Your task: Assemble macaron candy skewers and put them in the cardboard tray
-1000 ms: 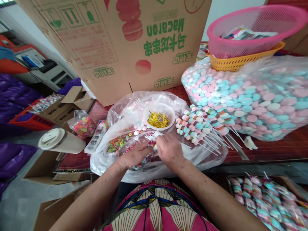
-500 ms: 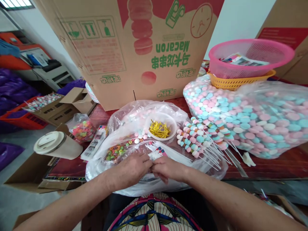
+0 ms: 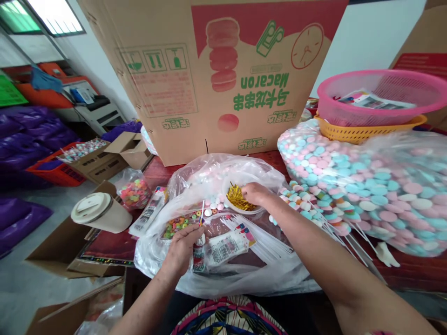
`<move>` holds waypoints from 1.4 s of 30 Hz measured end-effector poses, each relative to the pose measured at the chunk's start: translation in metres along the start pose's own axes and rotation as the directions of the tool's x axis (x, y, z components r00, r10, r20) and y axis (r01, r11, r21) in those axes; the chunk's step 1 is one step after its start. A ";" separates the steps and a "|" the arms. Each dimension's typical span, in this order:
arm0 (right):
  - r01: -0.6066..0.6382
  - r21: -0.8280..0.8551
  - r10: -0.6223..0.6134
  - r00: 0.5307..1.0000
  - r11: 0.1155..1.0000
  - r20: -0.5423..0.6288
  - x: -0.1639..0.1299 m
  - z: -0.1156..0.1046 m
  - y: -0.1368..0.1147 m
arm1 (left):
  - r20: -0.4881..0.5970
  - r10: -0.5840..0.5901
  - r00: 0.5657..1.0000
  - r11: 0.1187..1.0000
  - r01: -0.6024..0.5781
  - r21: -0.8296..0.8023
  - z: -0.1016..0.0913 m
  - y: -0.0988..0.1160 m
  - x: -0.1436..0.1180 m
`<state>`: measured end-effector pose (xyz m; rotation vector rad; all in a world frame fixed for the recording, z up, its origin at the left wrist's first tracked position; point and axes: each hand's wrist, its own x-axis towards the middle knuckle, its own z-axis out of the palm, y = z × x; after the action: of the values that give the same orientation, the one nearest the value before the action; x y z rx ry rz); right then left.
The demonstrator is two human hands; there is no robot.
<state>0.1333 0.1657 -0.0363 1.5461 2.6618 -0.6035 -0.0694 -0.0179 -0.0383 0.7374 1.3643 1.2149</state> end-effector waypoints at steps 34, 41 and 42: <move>0.177 0.428 -0.169 0.984 0.886 -0.057 -0.125 0.002 -0.103 | 0.478 -0.044 0.877 0.998 0.021 0.054 0.015 0.008 -0.014; 0.180 0.373 -0.123 0.977 0.910 -0.173 -0.117 0.036 -0.102 | 0.241 -0.009 0.970 0.998 0.024 -0.061 0.029 -0.015 -0.011; 0.165 0.446 -0.063 0.970 0.880 -0.235 -0.116 0.043 -0.102 | 0.205 0.007 0.979 0.995 0.014 -0.101 0.030 -0.015 -0.010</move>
<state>0.1000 0.0097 -0.0201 1.6350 2.9389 -1.2266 -0.0353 -0.0238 -0.0448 0.7656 1.1256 1.1620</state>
